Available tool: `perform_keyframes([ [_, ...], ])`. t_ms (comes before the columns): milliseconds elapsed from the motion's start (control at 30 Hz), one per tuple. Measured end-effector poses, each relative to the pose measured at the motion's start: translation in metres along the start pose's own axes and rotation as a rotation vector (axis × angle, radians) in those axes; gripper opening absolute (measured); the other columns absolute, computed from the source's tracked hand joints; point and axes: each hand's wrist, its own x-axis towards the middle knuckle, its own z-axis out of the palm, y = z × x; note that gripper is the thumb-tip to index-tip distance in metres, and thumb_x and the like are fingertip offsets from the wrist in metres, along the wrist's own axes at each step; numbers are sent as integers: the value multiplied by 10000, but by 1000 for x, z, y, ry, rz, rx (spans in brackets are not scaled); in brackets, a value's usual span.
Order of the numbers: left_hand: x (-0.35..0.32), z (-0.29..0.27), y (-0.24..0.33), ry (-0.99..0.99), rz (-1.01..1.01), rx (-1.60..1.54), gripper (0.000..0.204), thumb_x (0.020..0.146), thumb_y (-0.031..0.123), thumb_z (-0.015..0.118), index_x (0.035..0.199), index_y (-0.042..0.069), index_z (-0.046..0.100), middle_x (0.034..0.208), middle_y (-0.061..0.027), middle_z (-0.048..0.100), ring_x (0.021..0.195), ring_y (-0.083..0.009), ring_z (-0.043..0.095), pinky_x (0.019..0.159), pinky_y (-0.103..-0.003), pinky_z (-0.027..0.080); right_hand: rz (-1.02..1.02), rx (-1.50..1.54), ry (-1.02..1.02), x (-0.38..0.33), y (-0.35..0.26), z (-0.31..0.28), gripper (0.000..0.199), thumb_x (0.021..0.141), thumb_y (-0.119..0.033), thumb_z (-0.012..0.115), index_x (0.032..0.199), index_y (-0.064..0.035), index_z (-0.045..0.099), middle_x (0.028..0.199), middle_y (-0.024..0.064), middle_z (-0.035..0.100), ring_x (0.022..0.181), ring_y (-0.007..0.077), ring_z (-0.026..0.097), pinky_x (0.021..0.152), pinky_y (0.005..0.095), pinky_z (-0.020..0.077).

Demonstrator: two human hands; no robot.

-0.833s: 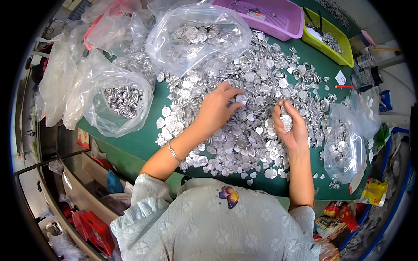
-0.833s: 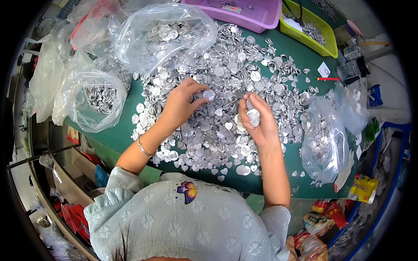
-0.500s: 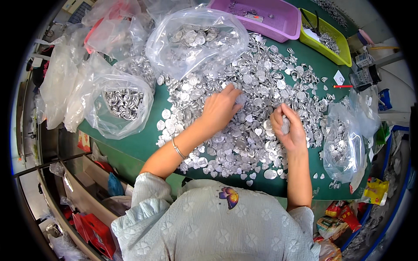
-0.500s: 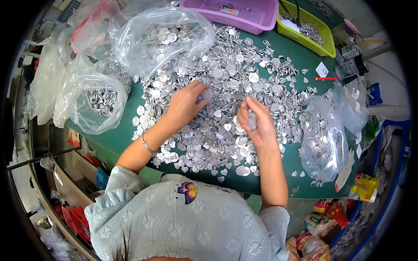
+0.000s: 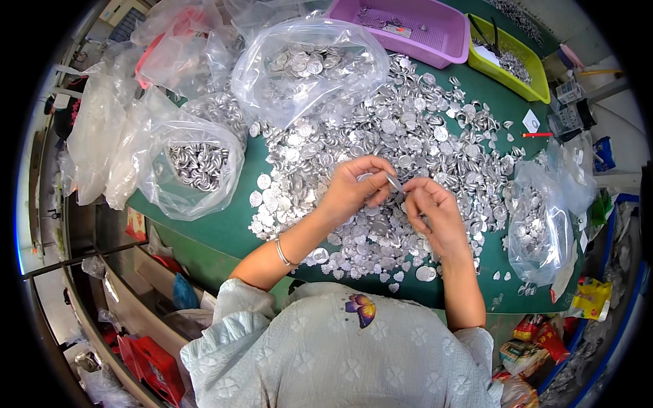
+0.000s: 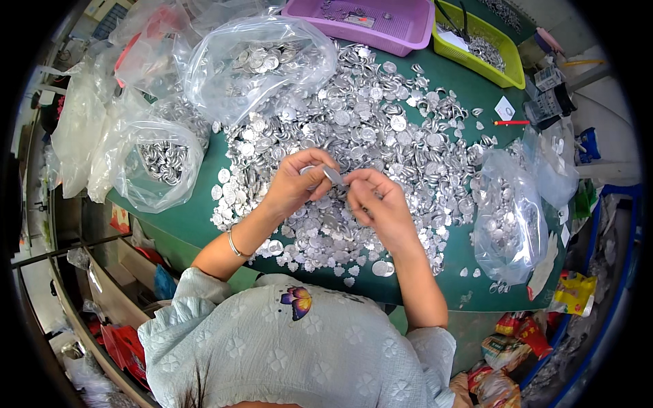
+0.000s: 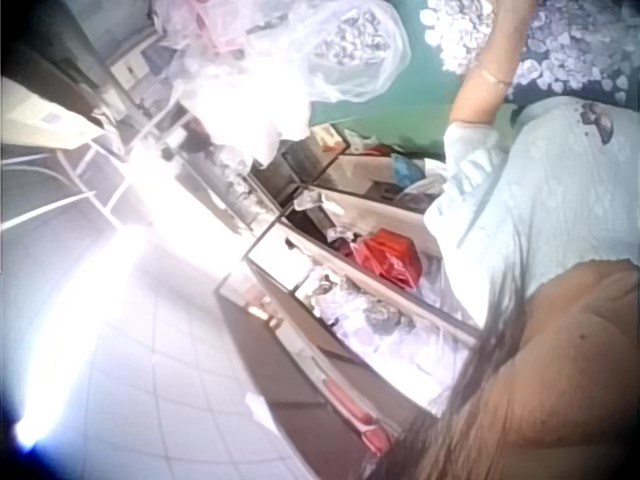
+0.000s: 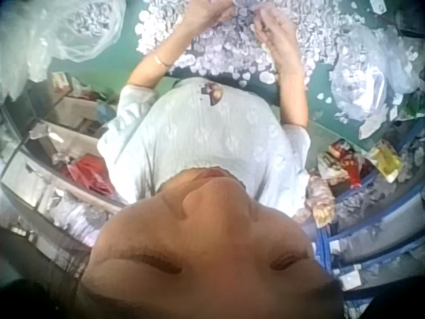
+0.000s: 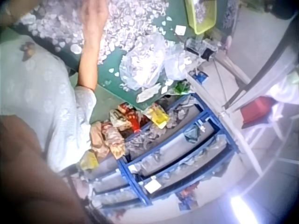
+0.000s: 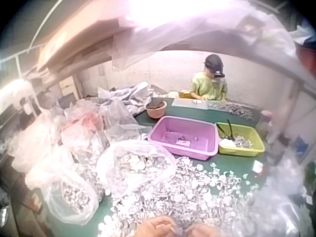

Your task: The person sorts a large pile of small silver metal discs on a green table by hand, picking them up and placing them into clear plastic bags. The person repeatedly scoops and separates the discs, organizing them into different piles and bags throughout the clip.

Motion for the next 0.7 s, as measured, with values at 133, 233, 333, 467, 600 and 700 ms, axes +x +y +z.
perform_keyframes([
  [133, -8, 18, 5, 18, -124, 92, 168, 902, 56, 443, 961, -7, 587, 761, -64, 585, 606, -101, 525, 485, -208, 400, -121, -260, 95, -2, 3, 11, 78, 861, -49, 584, 925, -20, 551, 687, 22, 594, 572, 39, 488, 504, 178, 348],
  [233, -12, 19, 4, 108, -307, -233, 238, 878, 102, 386, 968, -1, 581, 818, -87, 592, 692, -130, 557, 510, -237, 419, -288, -510, 152, -1, 10, 11, 51, 838, -17, 596, 883, -10, 572, 737, 27, 643, 670, 48, 553, 611, 199, 413],
  [333, -7, 27, 14, 223, -430, -350, 273, 847, 178, 378, 919, 18, 588, 863, -94, 591, 717, -163, 568, 504, -262, 423, -293, -626, 179, -2, 8, 5, 42, 848, -34, 583, 874, -1, 586, 729, 24, 638, 667, 48, 545, 613, 204, 413],
  [467, 2, 15, 19, 162, -485, -252, 221, 881, 159, 416, 881, 29, 594, 727, -19, 537, 586, -108, 486, 481, -206, 366, -239, -789, 326, 13, -10, -31, 147, 877, -125, 551, 842, -4, 626, 721, 43, 637, 678, 83, 541, 631, 251, 424],
  [600, 31, 0, 24, 106, -203, 521, 186, 908, 123, 474, 963, 5, 607, 668, 23, 484, 540, -72, 418, 483, -196, 345, -336, -1110, 499, 46, -27, -65, 153, 858, -147, 562, 862, -18, 643, 723, 130, 645, 655, 227, 600, 637, 325, 457],
  [700, 66, -13, 25, 161, 133, 1152, 199, 839, 107, 584, 1012, 16, 619, 715, -39, 551, 616, -160, 525, 581, -297, 436, -365, -1299, 594, 68, -33, -80, 186, 836, -197, 597, 918, -36, 639, 752, 164, 651, 715, 315, 625, 664, 383, 476],
])
